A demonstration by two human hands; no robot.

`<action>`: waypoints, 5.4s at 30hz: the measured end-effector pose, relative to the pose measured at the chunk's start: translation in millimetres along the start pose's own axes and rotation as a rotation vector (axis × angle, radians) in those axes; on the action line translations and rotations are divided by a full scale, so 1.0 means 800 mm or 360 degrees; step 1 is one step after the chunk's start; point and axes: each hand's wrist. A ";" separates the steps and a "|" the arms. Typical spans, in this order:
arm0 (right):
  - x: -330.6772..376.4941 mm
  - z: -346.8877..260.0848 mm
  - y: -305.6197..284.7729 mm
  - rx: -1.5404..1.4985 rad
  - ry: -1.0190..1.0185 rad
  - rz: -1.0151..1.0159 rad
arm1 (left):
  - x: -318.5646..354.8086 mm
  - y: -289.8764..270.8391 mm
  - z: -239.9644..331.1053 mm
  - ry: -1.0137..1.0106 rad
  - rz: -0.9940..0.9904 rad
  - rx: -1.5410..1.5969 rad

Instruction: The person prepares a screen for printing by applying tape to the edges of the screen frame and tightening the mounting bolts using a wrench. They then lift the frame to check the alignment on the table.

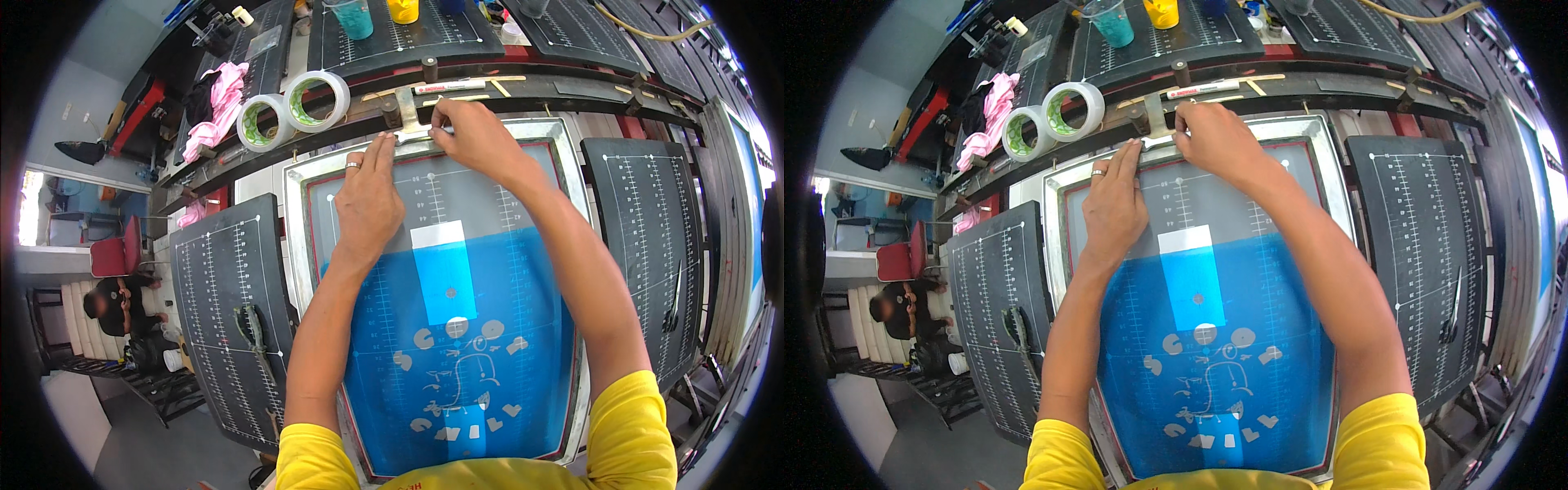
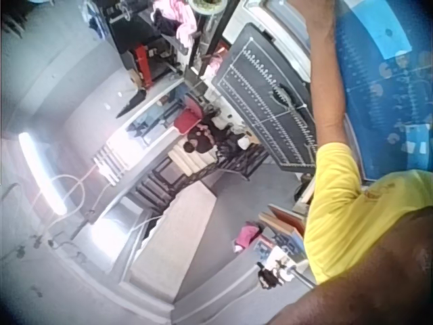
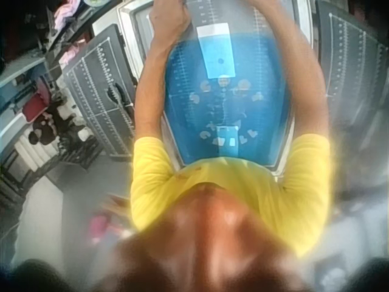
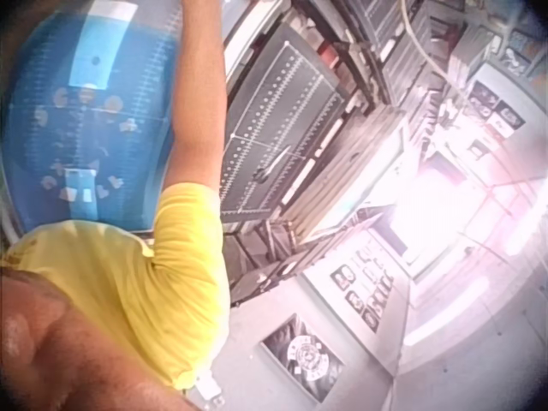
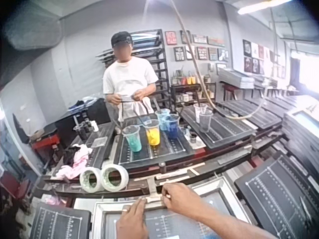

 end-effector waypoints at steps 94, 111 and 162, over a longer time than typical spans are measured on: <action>0.000 -0.016 0.003 -0.0720 0.0773 -0.0561 | 0.001 -0.001 0.005 -0.0111 -0.0093 -0.0071; 0.048 -0.035 0.005 -0.0707 0.0939 -0.0360 | 0.002 -0.004 0.005 -0.0108 -0.0089 -0.0031; 0.002 0.006 -0.004 -0.0469 0.0594 -0.0301 | -0.003 -0.006 0.007 -0.0012 -0.0087 -0.0100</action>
Point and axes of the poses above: each hand's wrist, its own x-axis away from the middle knuckle, its own y-axis out of the palm, z = x × y, and after that the axes turned 9 degrees about z, right-handed
